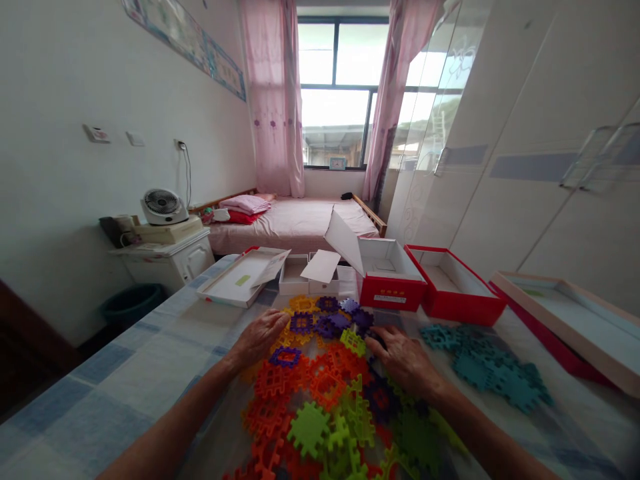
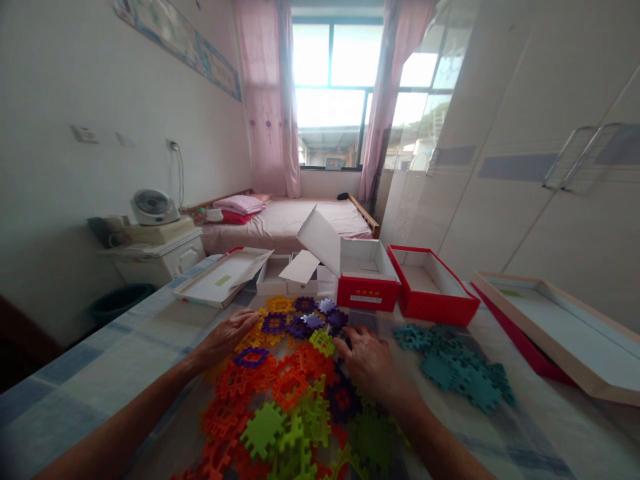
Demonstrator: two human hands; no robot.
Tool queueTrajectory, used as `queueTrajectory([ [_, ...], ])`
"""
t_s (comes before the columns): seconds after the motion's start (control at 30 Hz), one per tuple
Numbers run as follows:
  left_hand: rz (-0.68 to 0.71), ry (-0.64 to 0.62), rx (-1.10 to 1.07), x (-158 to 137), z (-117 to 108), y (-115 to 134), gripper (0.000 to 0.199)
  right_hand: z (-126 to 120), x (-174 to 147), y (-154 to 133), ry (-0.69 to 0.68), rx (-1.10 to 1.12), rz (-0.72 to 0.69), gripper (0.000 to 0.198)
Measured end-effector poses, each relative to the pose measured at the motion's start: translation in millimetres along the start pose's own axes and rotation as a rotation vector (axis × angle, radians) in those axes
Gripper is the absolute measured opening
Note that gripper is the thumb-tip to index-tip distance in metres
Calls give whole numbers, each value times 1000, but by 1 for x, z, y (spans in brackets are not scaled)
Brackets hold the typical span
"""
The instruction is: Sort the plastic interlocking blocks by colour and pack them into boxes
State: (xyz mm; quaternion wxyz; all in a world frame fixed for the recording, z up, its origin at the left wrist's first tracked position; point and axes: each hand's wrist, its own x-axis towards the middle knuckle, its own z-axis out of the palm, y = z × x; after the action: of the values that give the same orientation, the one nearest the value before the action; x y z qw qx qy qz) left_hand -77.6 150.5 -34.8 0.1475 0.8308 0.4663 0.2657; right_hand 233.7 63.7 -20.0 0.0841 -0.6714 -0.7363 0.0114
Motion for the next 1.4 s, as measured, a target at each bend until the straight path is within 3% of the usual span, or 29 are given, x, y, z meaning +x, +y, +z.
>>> queueTrajectory([
  [0.17, -43, 29, 48, 6, -5, -2, 43, -15, 18, -18, 66, -60, 84, 40],
  [0.3, -30, -7, 43, 19, 4, 3, 47, -7, 49, -29, 32, 56, 48, 41],
  [0.43, 6, -80, -5, 19, 7, 15, 48, 1, 52, -36, -28, 84, -1, 39],
  [0.57, 0, -100, -16, -1, -6, 21, 53, -14, 31, -32, -19, 165, -84, 40],
  [0.7, 11, -157, -6, -40, -23, 24, 55, -29, -6, -7, 20, 266, -139, 43],
  [0.9, 49, -290, 57, -96, -38, 27, 73, -32, -59, 17, -58, 270, -141, 46],
  [1.13, 160, -313, 123, -115, -27, 32, 93, -23, -43, -27, -16, 200, -173, 36],
  [1.27, 142, -246, 138, -106, -14, 46, 81, -13, -35, -56, -7, 329, -335, 31],
  [1.4, 178, -170, 116, -93, -9, 58, 64, -17, -55, -80, 69, 393, -405, 30],
])
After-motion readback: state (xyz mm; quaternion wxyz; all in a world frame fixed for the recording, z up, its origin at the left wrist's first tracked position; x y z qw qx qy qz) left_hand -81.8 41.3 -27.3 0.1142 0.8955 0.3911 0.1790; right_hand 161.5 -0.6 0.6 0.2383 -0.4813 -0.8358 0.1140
